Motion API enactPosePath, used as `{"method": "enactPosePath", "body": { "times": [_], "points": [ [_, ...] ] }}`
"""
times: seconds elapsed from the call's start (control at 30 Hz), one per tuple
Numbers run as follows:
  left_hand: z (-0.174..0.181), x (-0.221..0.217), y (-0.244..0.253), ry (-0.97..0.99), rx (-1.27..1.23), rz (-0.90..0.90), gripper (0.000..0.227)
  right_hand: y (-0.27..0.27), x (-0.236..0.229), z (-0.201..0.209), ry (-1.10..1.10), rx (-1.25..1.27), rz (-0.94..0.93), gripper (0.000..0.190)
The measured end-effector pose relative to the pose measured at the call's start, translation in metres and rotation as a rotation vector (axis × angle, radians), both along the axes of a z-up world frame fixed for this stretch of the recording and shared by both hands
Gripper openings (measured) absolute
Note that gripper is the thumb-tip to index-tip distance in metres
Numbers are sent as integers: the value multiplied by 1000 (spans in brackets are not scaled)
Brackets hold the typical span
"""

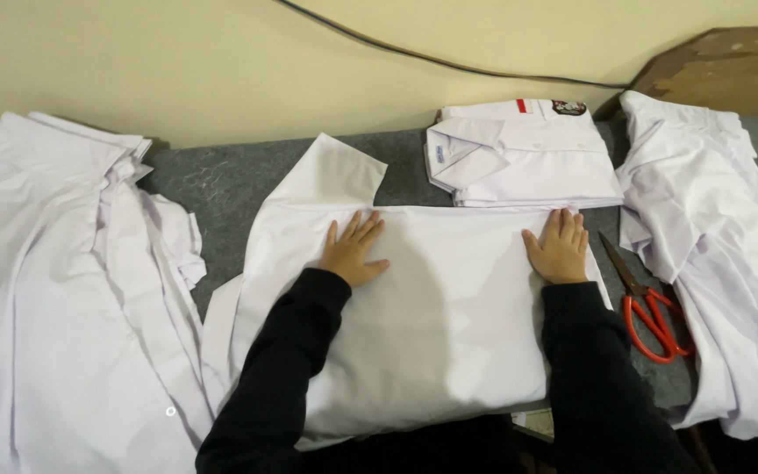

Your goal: Folding white shirts into neat rectangular shapes on a work surface in a factory setting.

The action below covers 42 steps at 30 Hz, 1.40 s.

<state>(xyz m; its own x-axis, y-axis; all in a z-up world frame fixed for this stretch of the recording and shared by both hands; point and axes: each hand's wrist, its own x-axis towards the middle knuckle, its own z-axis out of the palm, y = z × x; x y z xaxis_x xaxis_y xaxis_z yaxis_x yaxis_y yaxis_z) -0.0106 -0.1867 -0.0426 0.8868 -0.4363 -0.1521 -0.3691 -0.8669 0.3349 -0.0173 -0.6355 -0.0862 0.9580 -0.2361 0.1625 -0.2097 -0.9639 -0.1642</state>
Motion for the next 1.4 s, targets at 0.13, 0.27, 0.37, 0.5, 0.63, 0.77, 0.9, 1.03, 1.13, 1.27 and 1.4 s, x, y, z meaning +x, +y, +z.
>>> {"method": "enactPosePath", "body": {
  "times": [0.13, 0.27, 0.37, 0.5, 0.63, 0.77, 0.9, 1.03, 1.13, 1.27, 1.4],
  "points": [
    [30, -33, 52, 271, -697, 216, 57, 56, -68, 90, 194, 149, 1, 100],
    [72, -122, 72, -46, -99, 367, 65, 99, -139, 115, 274, 208, 141, 95],
    [13, -175, 91, -116, 73, 550, 77, 111, -167, 107, 362, 168, 162, 91],
    [-27, -206, 109, -213, 85, 636, 85, 101, -188, 131, 557, 152, 7, 84],
    [-34, -210, 110, -348, 81, 632, 85, 63, -196, 109, 391, 290, -133, 80],
    [-26, -213, 126, -232, -192, 577, 72, 39, -208, 102, 174, 400, -85, 71],
    [47, -245, 131, -369, -822, 588, 36, 12, -228, 100, -223, 400, -154, 44],
    [54, -270, 147, -401, -728, 710, 34, -23, -231, 65, -293, 275, -128, 38],
    [57, -279, 156, -456, -586, 791, 31, -43, -224, 59, -284, 320, -103, 41],
    [70, -283, 160, 260, -268, 1064, 55, -46, -217, 75, -215, 343, -84, 46],
    [41, -292, 167, 466, -115, 1106, 74, -24, -237, 99, -221, 427, -241, 41]
  ]
}}
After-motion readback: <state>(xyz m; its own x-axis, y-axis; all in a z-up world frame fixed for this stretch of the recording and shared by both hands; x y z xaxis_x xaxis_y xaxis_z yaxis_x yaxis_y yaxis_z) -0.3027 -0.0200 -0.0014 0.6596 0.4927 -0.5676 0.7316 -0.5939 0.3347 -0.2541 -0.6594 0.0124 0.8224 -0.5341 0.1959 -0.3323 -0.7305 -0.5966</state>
